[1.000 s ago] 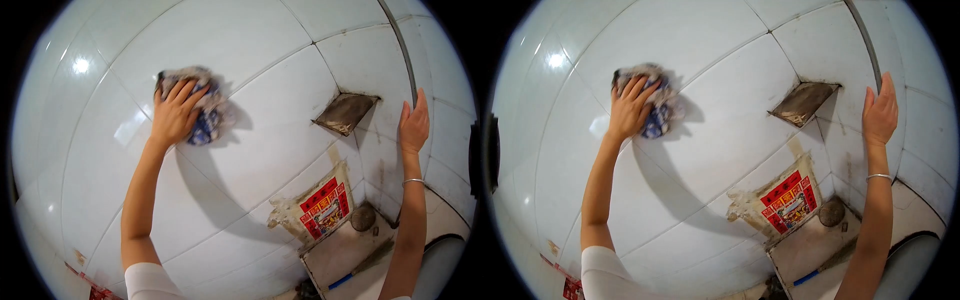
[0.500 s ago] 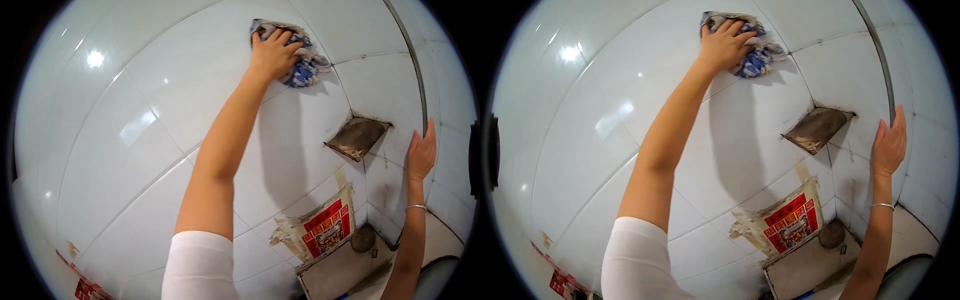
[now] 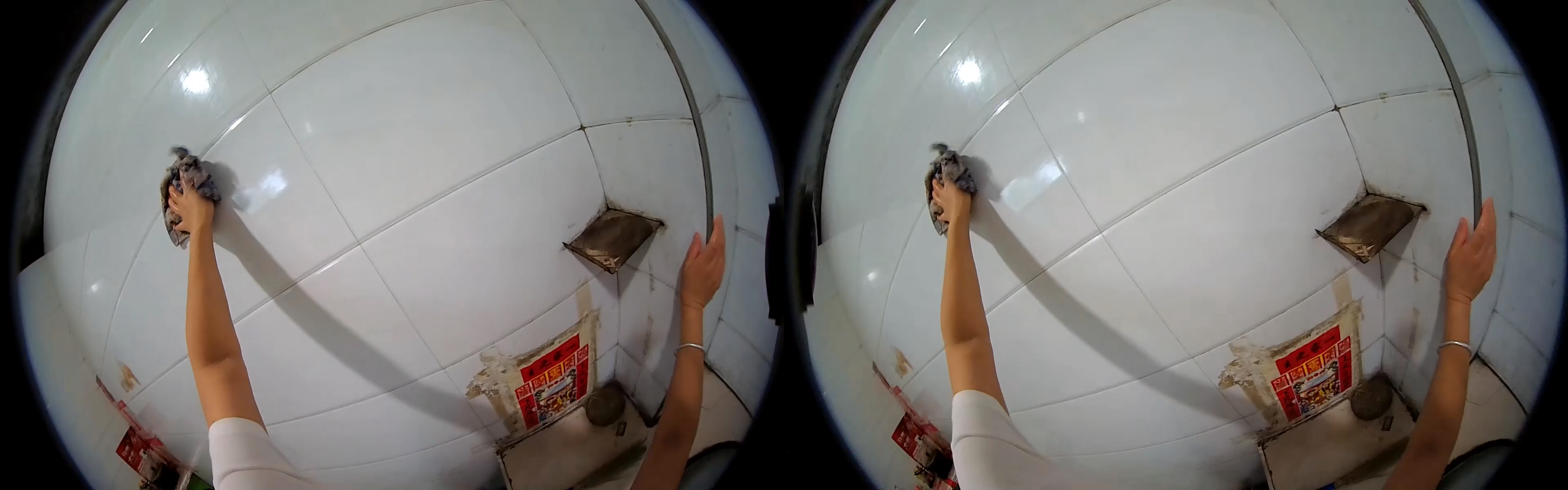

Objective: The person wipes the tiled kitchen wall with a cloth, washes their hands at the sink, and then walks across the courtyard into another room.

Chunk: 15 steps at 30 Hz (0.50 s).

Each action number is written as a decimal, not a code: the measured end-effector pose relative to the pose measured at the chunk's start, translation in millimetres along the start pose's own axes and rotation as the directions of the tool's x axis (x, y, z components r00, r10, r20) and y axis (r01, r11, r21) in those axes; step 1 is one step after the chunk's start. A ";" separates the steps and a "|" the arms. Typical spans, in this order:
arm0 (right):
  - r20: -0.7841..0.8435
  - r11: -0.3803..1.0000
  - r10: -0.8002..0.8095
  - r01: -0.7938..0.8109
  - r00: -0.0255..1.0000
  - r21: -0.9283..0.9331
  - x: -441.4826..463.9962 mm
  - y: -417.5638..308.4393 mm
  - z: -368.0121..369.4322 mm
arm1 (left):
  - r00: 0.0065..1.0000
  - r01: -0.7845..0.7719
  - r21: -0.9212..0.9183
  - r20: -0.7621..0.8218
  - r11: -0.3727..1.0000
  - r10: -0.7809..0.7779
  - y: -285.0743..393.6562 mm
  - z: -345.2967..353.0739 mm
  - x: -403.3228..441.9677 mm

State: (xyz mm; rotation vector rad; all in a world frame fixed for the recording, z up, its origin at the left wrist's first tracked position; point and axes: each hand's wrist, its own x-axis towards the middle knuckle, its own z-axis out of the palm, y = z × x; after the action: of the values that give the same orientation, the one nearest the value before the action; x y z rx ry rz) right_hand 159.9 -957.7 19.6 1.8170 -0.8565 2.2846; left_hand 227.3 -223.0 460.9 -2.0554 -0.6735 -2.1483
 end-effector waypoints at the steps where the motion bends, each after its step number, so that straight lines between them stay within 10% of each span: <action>1: -0.001 1.000 -0.002 0.002 1.000 -0.009 0.3 0.1 -0.1 | 0.994 0.081 -0.124 -0.068 0.989 -0.090 -4.3 29.2 14.2; 4: 0.038 0.999 0.052 -0.052 0.998 -0.002 1.6 -3.0 -4.1 | 0.998 0.055 0.095 -0.002 0.994 -0.055 56.3 1.4 6.6; 15: 0.019 1.000 0.027 -0.028 0.999 0.005 3.0 -4.9 -10.2 | 0.772 -0.592 -0.238 -0.440 0.770 0.457 418.7 -63.6 -100.7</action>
State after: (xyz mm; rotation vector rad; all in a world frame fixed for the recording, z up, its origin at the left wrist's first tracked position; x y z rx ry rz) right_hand 152.2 -949.5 22.8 1.8434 -0.8849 2.2914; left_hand 329.1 -646.2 467.5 -1.6157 0.3610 -2.2866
